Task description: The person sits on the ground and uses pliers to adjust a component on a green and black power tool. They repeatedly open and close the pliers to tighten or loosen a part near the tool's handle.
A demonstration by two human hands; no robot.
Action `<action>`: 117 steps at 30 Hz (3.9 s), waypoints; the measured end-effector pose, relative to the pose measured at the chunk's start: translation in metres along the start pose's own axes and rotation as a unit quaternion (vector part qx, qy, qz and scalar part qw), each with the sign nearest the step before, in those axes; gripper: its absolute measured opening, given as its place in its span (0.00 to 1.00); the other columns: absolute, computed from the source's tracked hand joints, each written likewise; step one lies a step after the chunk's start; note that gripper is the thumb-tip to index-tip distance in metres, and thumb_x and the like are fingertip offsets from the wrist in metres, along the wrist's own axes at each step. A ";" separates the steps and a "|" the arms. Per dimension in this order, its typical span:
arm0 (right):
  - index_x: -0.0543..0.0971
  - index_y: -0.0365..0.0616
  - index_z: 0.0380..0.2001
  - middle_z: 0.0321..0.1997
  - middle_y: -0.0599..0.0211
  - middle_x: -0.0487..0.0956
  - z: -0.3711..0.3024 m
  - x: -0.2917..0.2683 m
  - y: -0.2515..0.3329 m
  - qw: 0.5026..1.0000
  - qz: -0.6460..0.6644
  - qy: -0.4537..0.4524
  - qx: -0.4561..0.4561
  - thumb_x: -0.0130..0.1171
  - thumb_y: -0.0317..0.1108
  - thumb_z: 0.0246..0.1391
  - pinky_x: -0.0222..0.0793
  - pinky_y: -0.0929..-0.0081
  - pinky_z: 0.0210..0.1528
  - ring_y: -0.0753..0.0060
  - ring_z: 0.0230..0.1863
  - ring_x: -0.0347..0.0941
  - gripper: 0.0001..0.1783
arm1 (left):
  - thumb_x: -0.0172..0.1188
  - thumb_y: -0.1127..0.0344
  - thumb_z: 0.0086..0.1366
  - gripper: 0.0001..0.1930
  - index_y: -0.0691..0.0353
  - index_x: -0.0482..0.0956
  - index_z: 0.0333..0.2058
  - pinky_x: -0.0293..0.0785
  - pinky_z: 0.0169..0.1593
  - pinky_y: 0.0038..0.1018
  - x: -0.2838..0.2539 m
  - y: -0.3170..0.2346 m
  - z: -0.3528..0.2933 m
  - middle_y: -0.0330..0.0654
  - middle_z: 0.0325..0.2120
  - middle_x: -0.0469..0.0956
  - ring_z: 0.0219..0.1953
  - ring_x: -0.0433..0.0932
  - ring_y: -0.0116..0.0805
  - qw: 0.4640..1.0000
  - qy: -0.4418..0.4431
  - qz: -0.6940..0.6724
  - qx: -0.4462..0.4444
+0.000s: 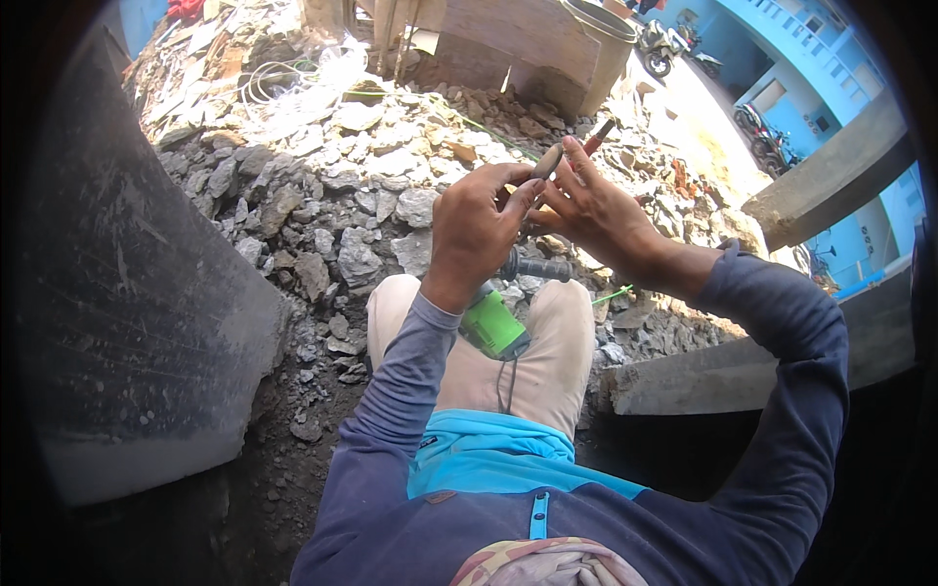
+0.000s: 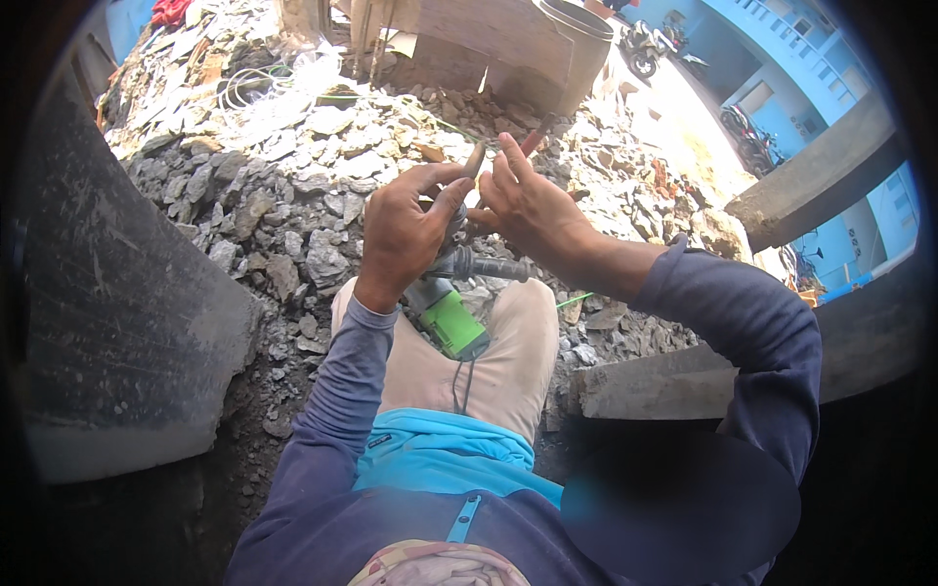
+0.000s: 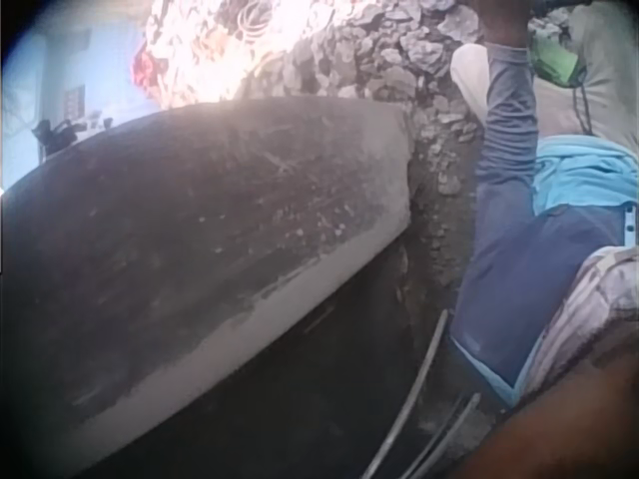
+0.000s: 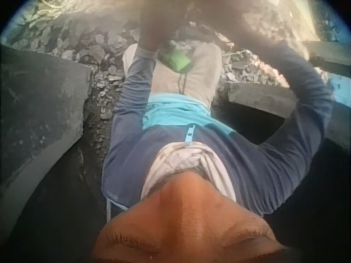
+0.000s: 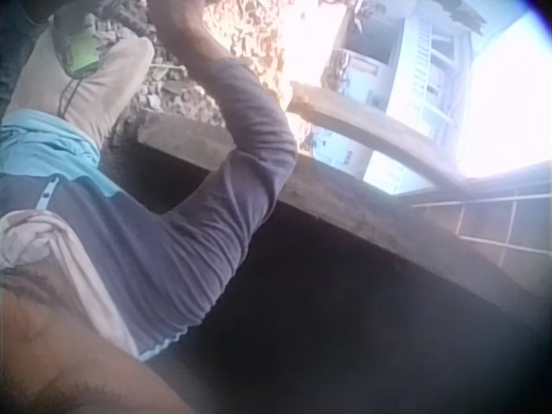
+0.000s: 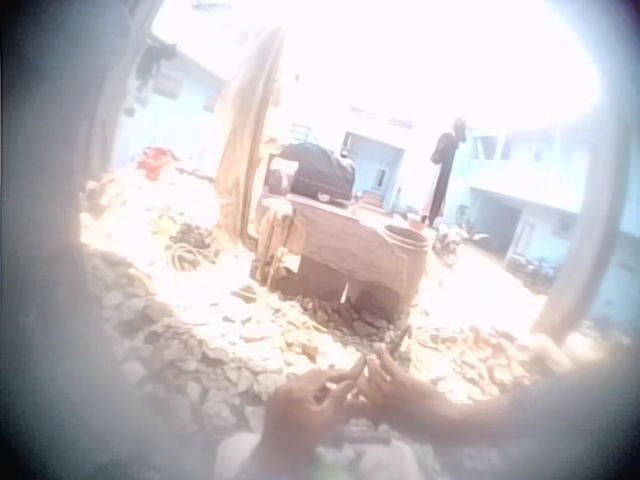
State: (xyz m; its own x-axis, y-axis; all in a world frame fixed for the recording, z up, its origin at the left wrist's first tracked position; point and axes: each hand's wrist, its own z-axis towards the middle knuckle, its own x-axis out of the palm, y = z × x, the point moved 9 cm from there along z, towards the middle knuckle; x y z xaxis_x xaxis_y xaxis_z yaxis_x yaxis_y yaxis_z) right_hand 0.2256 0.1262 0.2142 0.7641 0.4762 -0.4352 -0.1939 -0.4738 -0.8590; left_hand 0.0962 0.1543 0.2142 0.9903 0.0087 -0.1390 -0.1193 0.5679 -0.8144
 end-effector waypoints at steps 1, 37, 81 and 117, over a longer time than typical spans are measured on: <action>0.73 0.65 0.69 0.63 0.64 0.77 0.000 -0.002 0.000 1.000 -0.007 -0.006 -0.003 0.62 0.40 0.68 0.54 0.42 0.84 0.51 0.73 0.71 0.27 | 0.71 0.62 0.73 0.13 0.61 0.91 0.49 0.83 0.41 0.34 0.000 0.000 0.000 0.47 0.41 0.90 0.36 0.89 0.37 1.000 -0.002 -0.003 0.001; 0.71 0.51 0.69 0.63 0.63 0.76 -0.003 0.007 0.011 0.999 -0.039 0.021 -0.015 0.63 0.44 0.67 0.64 0.46 0.72 0.52 0.71 0.69 0.30 | 0.71 0.63 0.71 0.10 0.61 0.90 0.46 0.82 0.39 0.36 0.004 0.001 -0.002 0.46 0.38 0.89 0.33 0.88 0.40 1.000 -0.010 -0.010 0.018; 0.76 0.31 0.60 0.42 0.55 0.78 -0.015 0.030 0.017 0.968 0.218 0.101 0.072 0.60 0.31 0.60 0.79 0.46 0.41 0.57 0.43 0.78 0.26 | 0.79 0.68 0.56 0.39 0.58 0.71 0.66 0.71 0.66 0.50 0.058 0.228 -0.150 0.52 0.58 0.81 0.61 0.79 0.56 0.988 0.011 0.110 -0.104; 0.72 0.42 0.68 0.31 0.73 0.76 -0.132 0.139 0.152 0.177 0.897 0.131 0.384 0.52 0.44 0.80 0.74 0.69 0.33 0.76 0.29 0.74 0.23 | 0.77 0.49 0.64 0.56 0.52 0.50 0.81 0.56 0.71 0.58 0.070 0.192 -0.171 0.55 0.69 0.58 0.69 0.61 0.58 0.965 -0.015 0.195 -0.176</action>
State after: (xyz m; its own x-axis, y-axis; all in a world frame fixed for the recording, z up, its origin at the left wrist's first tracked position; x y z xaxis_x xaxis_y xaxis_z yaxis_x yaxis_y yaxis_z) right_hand 0.3832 0.0227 0.0593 -0.9672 -0.0282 -0.2525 -0.2185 0.5998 0.7698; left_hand 0.1300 0.1238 -0.0483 0.8662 0.1916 -0.4615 -0.4949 0.2024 -0.8450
